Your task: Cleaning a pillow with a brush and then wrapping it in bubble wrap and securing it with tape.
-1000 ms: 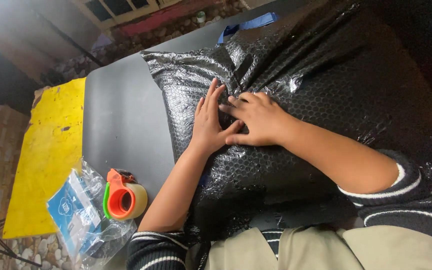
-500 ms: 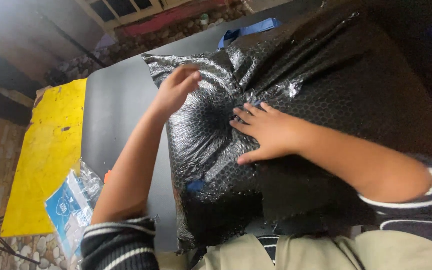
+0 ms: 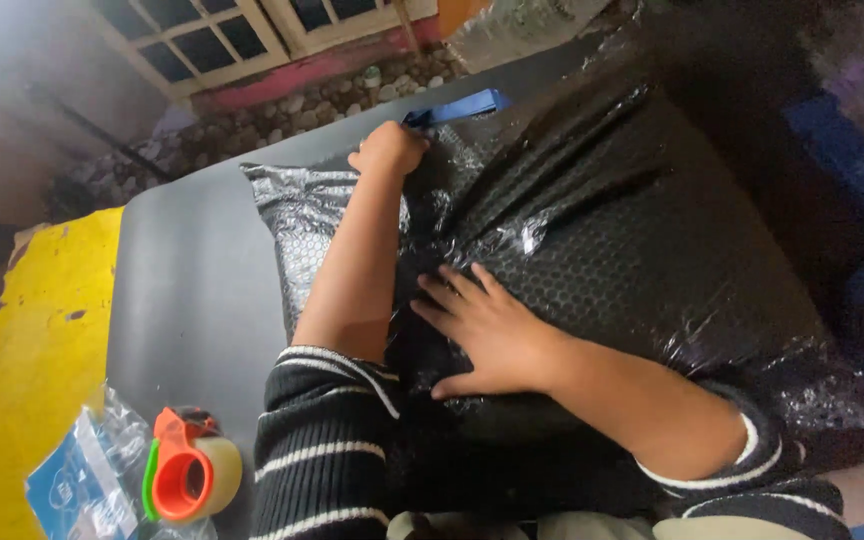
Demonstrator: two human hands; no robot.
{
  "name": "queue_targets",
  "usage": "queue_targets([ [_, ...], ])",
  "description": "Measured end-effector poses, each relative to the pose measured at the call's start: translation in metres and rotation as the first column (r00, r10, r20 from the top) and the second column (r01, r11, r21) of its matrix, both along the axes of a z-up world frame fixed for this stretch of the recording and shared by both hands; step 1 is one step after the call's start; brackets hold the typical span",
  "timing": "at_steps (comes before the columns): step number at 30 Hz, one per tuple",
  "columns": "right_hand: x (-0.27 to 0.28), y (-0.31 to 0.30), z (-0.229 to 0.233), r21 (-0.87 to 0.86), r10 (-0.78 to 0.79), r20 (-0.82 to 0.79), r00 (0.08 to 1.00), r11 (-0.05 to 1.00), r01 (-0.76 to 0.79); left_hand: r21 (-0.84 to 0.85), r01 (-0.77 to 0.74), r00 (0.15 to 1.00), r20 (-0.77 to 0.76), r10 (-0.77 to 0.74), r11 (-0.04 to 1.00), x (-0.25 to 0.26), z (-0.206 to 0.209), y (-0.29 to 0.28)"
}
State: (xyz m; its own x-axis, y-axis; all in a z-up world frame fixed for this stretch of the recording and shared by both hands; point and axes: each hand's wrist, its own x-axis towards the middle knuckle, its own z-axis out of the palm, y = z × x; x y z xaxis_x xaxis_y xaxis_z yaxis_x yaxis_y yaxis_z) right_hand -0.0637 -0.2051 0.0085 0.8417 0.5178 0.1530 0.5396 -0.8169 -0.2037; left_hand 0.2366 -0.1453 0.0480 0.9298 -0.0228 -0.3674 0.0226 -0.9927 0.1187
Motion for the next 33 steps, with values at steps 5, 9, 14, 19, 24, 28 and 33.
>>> queue_targets([
  [5,0.001,-0.001,-0.002,-0.004,0.016,-0.061,0.998,1.000,-0.017,-0.644,0.347,0.904,0.423,-0.061,0.682,0.056,-0.021,0.009],
  [9,0.003,-0.004,-0.037,-0.142,-0.044,0.555,0.831,0.979,0.147,-0.628,0.466,0.842,0.532,-0.093,0.623,0.026,0.032,0.035],
  [14,0.001,-0.001,-0.007,-0.002,0.024,0.032,0.999,1.000,-0.024,-0.537,0.465,0.690,0.718,0.092,0.704,0.027,0.031,0.048],
  [19,0.002,-0.001,-0.021,-0.030,0.007,0.174,0.985,1.000,-0.002,-0.248,0.566,0.527,0.842,-0.114,0.786,0.003,0.020,0.070],
  [24,-0.003,-0.004,0.030,0.010,0.030,-0.246,0.969,1.000,-0.028,0.137,0.730,0.245,0.862,-0.444,0.669,-0.089,0.009,0.075],
  [28,0.000,-0.004,0.028,-0.021,0.018,-0.205,0.979,1.000,-0.023,0.078,0.730,0.599,0.407,-0.690,0.679,-0.134,-0.019,0.091],
  [33,0.001,-0.020,0.048,0.253,0.081,-0.309,0.948,0.967,0.000,0.035,0.714,0.678,0.217,-0.703,0.699,-0.139,-0.028,0.096],
])
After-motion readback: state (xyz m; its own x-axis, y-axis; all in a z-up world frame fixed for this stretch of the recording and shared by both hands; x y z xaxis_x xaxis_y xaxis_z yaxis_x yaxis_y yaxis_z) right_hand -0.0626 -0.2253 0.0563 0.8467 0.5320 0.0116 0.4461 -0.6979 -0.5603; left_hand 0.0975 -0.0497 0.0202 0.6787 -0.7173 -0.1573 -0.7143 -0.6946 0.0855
